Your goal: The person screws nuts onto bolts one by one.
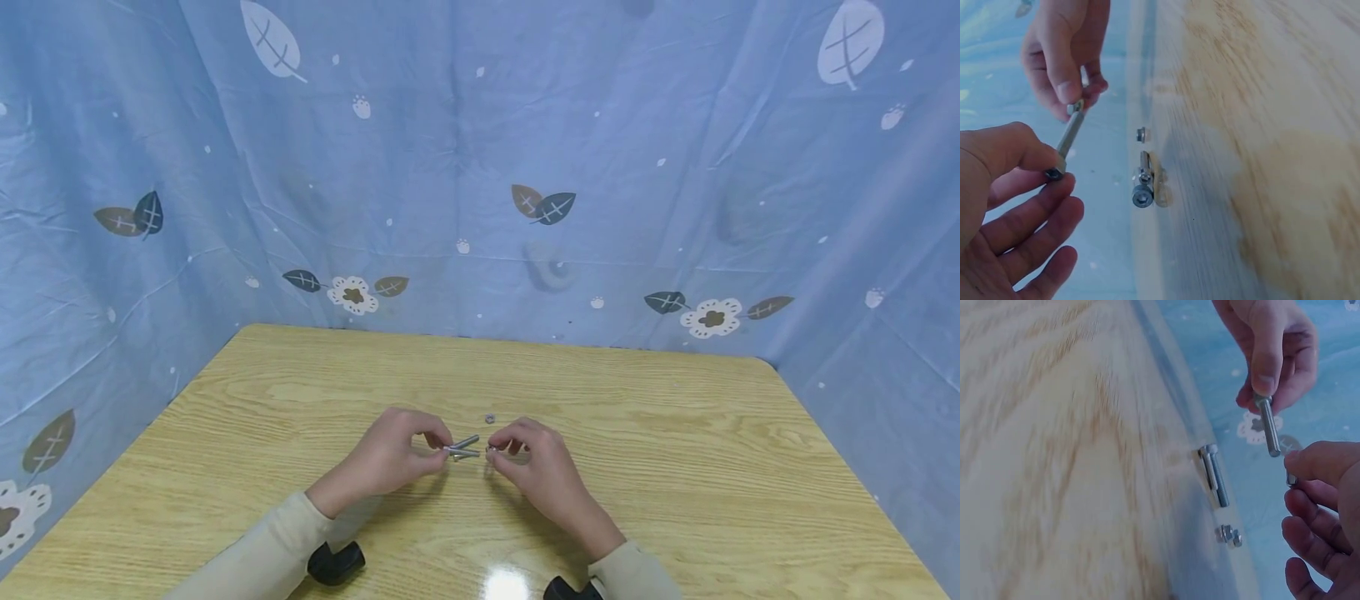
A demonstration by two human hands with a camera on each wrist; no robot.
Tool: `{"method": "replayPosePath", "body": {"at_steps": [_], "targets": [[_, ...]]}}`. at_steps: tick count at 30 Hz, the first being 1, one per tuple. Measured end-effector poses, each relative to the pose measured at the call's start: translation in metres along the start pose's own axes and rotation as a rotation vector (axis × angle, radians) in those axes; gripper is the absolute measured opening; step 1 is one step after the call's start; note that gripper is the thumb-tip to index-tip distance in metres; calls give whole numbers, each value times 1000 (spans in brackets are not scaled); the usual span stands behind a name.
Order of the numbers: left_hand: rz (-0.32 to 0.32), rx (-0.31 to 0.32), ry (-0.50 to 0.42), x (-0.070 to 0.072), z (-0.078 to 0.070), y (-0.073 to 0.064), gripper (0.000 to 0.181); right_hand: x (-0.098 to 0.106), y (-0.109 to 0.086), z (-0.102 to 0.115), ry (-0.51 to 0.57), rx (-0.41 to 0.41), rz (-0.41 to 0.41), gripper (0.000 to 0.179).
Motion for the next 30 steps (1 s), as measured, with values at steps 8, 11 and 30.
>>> {"method": "replayPosePath", "body": {"at_steps": [8, 11, 30], "targets": [[-24, -24, -83, 2, -1, 0, 5, 3, -1, 5, 69, 18, -23, 9], [-27, -32, -105, 1, -1, 1, 5, 3, -2, 7, 83, 17, -22, 11], [-159, -71, -205, 7, -5, 0, 9, 6, -5, 13, 156, 24, -37, 14]]}}
Point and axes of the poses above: each hand's wrist, its own y-axis towards the middle knuckle, its own x-axis out of the back of the hand, z = x × y, the point moved 6 cm from there along y, towards the middle knuckle, and after that the axes turned 14 degrees about -x, right-handed, at the moved point
